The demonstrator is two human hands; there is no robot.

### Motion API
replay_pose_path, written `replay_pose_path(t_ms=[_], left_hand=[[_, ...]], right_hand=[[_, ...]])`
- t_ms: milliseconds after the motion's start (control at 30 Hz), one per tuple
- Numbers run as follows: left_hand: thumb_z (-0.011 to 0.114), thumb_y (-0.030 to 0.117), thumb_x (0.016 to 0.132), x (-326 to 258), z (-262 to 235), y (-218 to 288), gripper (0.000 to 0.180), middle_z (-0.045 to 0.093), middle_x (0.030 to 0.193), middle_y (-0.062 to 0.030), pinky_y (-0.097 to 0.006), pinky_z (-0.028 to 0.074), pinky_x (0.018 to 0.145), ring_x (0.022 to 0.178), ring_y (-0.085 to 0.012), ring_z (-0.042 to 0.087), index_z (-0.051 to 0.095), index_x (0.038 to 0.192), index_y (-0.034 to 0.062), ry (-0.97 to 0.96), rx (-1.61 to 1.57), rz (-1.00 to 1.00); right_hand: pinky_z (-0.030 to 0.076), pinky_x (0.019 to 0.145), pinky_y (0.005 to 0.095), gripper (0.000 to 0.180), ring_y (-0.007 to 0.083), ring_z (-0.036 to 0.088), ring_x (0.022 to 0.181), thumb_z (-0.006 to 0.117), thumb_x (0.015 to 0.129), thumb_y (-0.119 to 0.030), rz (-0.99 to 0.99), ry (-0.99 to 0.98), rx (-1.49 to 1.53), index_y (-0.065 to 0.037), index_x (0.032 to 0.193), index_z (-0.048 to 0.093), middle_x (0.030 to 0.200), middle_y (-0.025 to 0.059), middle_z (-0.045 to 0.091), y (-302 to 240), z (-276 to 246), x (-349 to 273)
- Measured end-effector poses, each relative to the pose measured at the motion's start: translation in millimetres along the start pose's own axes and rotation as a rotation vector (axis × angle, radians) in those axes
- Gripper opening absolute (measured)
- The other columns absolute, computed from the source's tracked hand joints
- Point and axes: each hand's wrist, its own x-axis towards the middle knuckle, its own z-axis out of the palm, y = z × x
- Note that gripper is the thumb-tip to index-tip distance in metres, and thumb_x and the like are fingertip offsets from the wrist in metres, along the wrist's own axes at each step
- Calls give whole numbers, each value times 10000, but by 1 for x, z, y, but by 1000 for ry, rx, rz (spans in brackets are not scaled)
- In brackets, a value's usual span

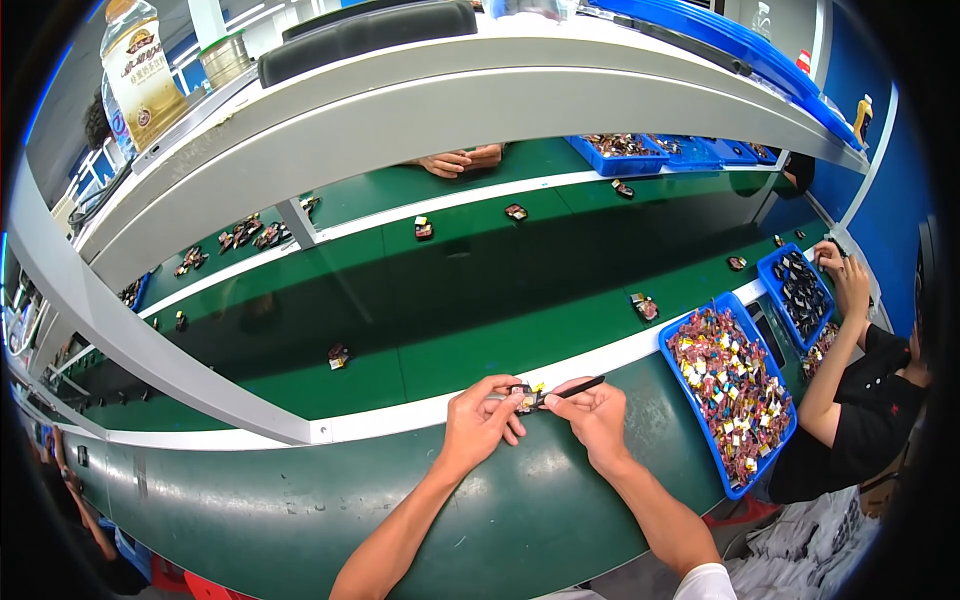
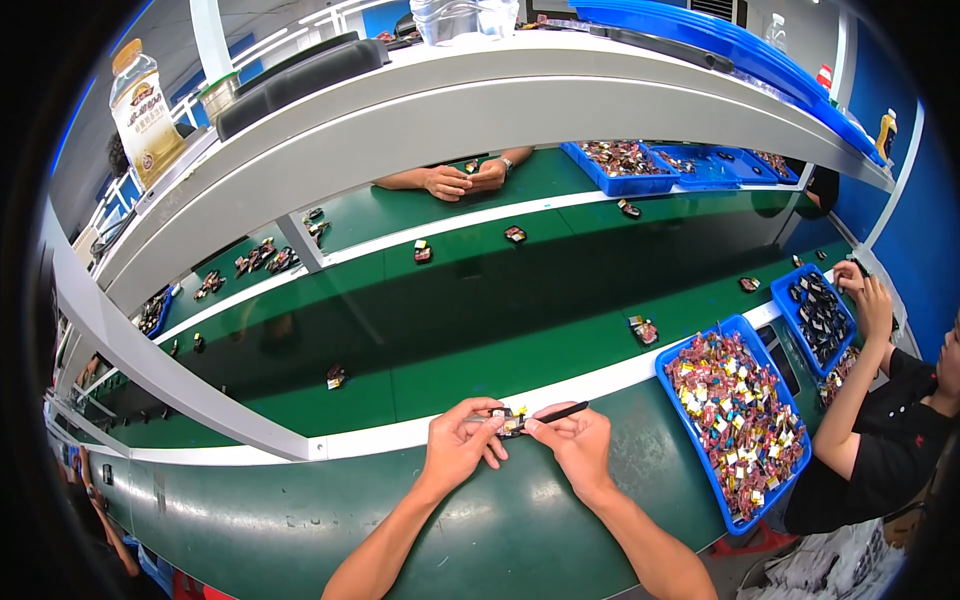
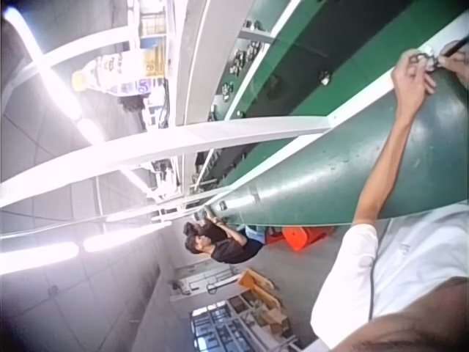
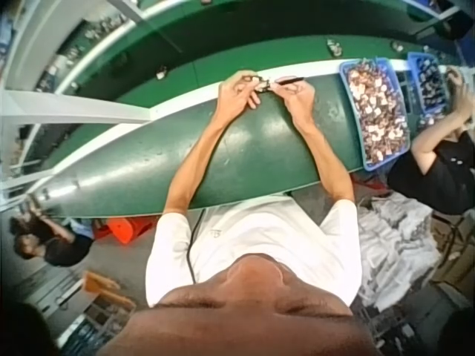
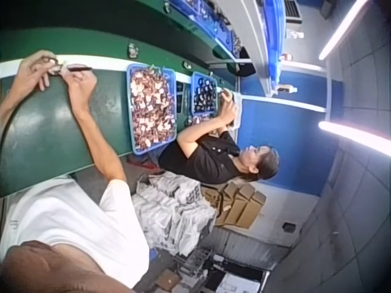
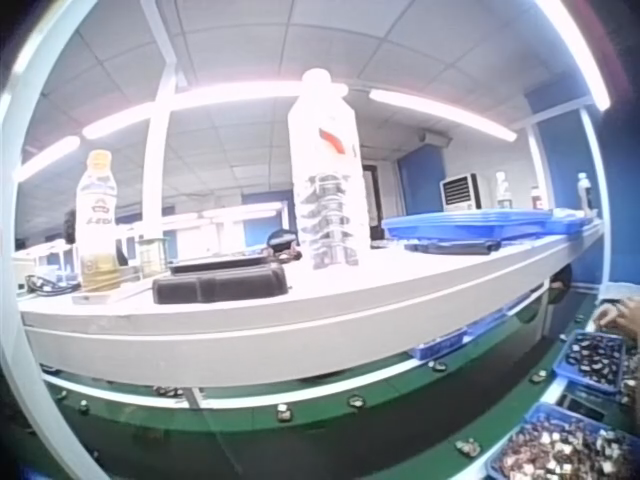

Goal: Manually assemble small electronic or plastic components on a factory conveyor belt using a small pick-like tool.

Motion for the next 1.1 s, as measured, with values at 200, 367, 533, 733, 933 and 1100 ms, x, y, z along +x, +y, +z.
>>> replay_pose_path(t_ms=[200,367,533,733,933,1100], left_hand=[[622,50,980,1,-1,0,239,646,974,-158,-278,570,478,655,-216,710,594,1185,-70,-2,4,-11],[625,57,980,1,-1,1,248,650,973,-158,-278,571,481,661,-222,714,590,1193,-65,-9,-7,-21],[609,80,994,4,-6,-2,253,665,1017,-174,-292,592,506,706,-253,731,587,1203,-61,-42,-99,-42],[600,108,1004,4,-6,0,267,677,1018,-181,-303,601,515,721,-273,736,586,1198,-75,-54,-121,-40],[611,125,1002,4,-8,0,280,682,1005,-185,-303,600,515,705,-271,732,592,1191,-81,-46,-139,-48],[616,126,999,4,-7,0,282,682,1000,-184,-301,599,514,696,-268,730,595,1187,-82,-49,-146,-42]], right_hand=[[244,414,179,98,-11,448,478,734,858,6,-74,-6,-2,12,940,681,841,112,754,4,1,1],[564,753,241,103,168,720,843,705,860,83,-15,-7,-3,80,957,672,905,142,728,1,0,0],[567,767,248,116,172,720,861,713,856,84,-87,-19,23,78,961,663,905,139,726,6,0,-2],[484,622,189,144,75,640,729,741,848,73,-286,-9,22,62,970,666,851,83,709,18,3,-2],[280,465,171,98,-29,400,529,779,834,34,-438,30,-190,17,906,715,687,-33,644,17,2,-5],[267,456,181,98,-29,376,502,795,818,24,-501,51,-251,-3,891,736,631,-53,617,18,3,-5]])
